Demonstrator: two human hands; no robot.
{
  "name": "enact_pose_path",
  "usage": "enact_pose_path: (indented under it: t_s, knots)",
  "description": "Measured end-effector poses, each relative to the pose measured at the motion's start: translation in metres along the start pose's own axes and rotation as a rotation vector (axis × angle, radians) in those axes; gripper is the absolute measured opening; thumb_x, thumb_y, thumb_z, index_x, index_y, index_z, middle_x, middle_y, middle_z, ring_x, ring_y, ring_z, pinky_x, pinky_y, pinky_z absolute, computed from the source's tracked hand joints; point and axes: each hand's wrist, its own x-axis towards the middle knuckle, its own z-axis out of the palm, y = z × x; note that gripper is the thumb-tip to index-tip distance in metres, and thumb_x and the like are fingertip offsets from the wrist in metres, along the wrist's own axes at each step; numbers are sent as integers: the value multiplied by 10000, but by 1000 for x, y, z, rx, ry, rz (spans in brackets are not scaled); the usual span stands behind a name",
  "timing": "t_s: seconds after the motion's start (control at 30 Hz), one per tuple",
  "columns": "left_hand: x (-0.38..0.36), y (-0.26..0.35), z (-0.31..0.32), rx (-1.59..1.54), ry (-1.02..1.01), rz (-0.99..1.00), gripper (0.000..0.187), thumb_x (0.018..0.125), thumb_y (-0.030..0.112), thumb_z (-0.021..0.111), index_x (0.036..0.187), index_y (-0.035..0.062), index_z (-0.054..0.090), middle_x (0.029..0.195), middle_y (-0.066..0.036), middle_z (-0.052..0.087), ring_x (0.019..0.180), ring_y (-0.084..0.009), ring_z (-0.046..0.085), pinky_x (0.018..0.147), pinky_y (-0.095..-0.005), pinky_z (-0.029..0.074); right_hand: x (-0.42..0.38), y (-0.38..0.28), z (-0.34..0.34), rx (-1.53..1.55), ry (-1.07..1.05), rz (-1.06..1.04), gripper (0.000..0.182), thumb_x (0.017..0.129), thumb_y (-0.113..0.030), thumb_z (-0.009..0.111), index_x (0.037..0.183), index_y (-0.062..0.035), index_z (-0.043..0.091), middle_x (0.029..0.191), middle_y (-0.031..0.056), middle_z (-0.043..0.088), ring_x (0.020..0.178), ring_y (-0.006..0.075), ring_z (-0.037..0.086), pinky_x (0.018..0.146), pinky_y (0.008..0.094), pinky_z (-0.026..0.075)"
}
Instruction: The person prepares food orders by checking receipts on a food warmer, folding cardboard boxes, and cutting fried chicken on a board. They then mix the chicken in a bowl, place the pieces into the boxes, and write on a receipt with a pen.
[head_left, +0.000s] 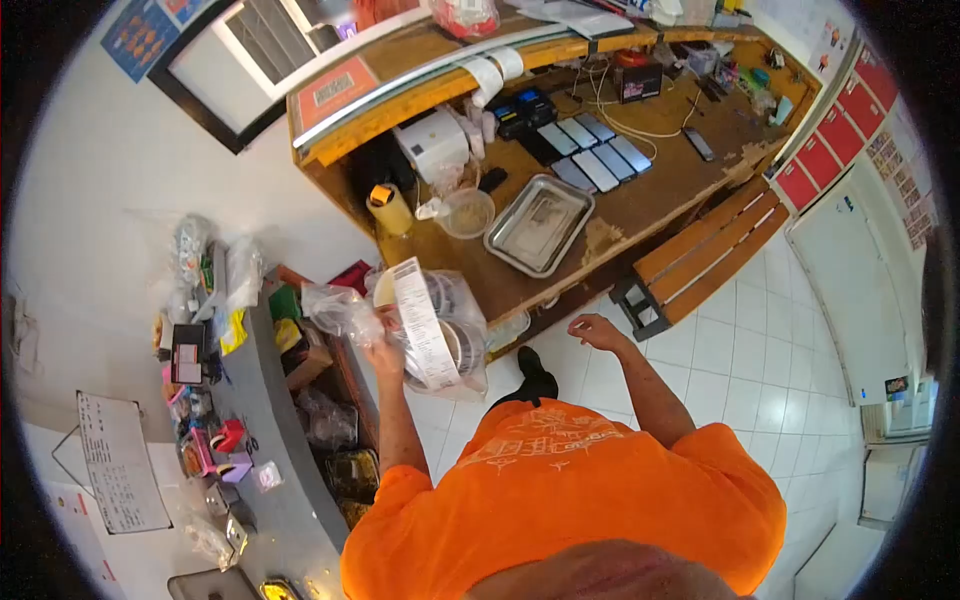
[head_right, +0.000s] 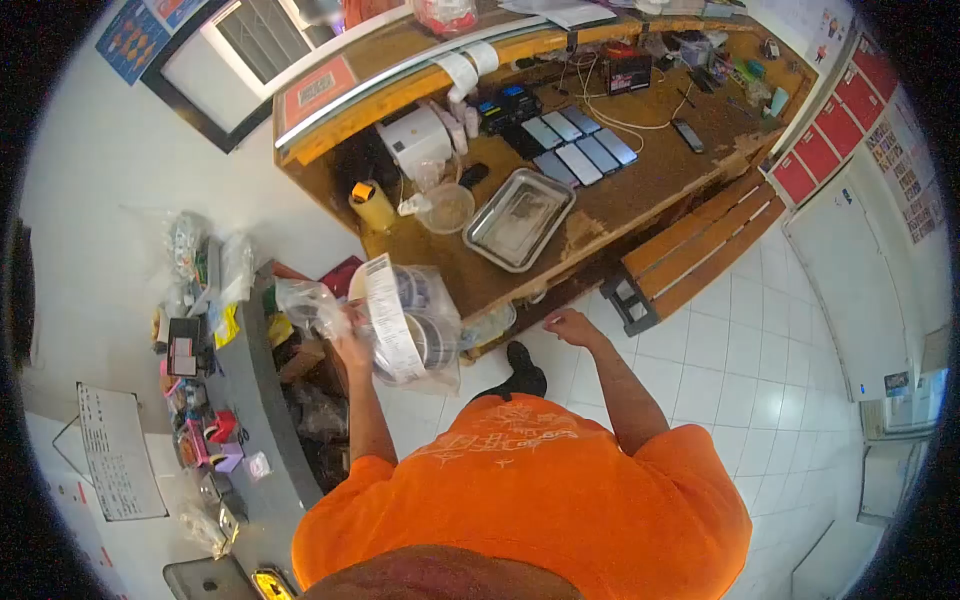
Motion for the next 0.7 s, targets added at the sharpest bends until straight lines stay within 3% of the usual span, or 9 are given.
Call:
enact_pose_path:
  t_s: [0.07, 0.1, 0.2, 0.3, 0.4, 0.5, 0.57, 0.6, 0.7]
  knots:
    - [24, 4, 15, 186, 185, 164, 262, 706, -132, 509, 935, -37, 595, 854, -175, 605, 772, -315, 559, 741, -401, 439, 18, -20, 2, 69, 58, -288, 348, 837, -342, 654, 1045, -63, 644, 959, 131, 643, 825, 187, 632, 693, 320, 515]
    - [-6, 32, 57, 139, 110, 60, 262, 706, -132, 509, 935, -37, 595, 854, -175, 605, 772, -315, 559, 741, -401, 439, -18, 13, -26, 50, 29, -156, 348, 837, -342, 654, 1045, -63, 644, 959, 131, 643, 825, 187, 632, 693, 320, 515]
    - [52, 30, 98, 48, 71, 80, 177, 756, -69, 499, 906, -44, 589, 818, -151, 591, 745, -311, 540, 710, -374, 429, 24, -38, -90, 57, 163, -189, 368, 846, -344, 644, 1025, -23, 636, 885, 111, 649, 725, 177, 626, 669, 301, 497]
    - [61, 29, 122, -463, 107, -305, 162, 803, 23, 492, 908, -43, 595, 801, -144, 590, 743, -293, 549, 710, -358, 431, 26, -41, -135, 60, 279, -112, 364, 851, -328, 642, 1040, -18, 626, 856, 94, 656, 723, 164, 622, 670, 298, 493]
    - [59, 19, 139, -400, 85, -356, 220, 836, 119, 484, 927, -47, 596, 793, -148, 602, 746, -277, 559, 725, -357, 439, 53, -27, -169, 152, 400, -124, 284, 871, -257, 621, 1014, -11, 627, 842, 70, 663, 730, 144, 615, 678, 296, 491]
    - [68, 34, 145, -174, 221, -202, 210, 818, 107, 503, 938, -31, 606, 787, -160, 601, 767, -299, 572, 747, -374, 448, 89, -9, -175, 204, 561, -230, 225, 880, -206, 608, 980, -5, 631, 840, 60, 660, 731, 136, 610, 681, 294, 490]
    - [107, 78, 130, -233, -248, -532, 241, 783, 77, 522, 985, -5, 626, 894, -198, 603, 860, -376, 563, 803, -417, 446, 115, -14, -189, 195, 643, -336, 199, 883, -183, 603, 959, -2, 633, 833, 56, 657, 730, 134, 609, 678, 291, 488]
    - [85, 42, 143, -99, -278, -465, 299, 743, 85, 575, 1029, 24, 639, 1078, -218, 567, 1013, -419, 509, 915, -480, 381, 118, -40, -195, 217, 666, -331, 188, 877, -168, 609, 950, 3, 633, 838, 58, 660, 740, 138, 611, 682, 286, 484]
    - [104, 86, 140, 210, -117, -371, 316, 726, 134, 620, 1014, 5, 638, 1220, -213, 501, 1108, -429, 439, 991, -527, 284, 148, -114, -237, 75, 817, -540, 137, 831, -116, 659, 884, 3, 617, 816, 98, 652, 752, 213, 616, 682, 309, 465]
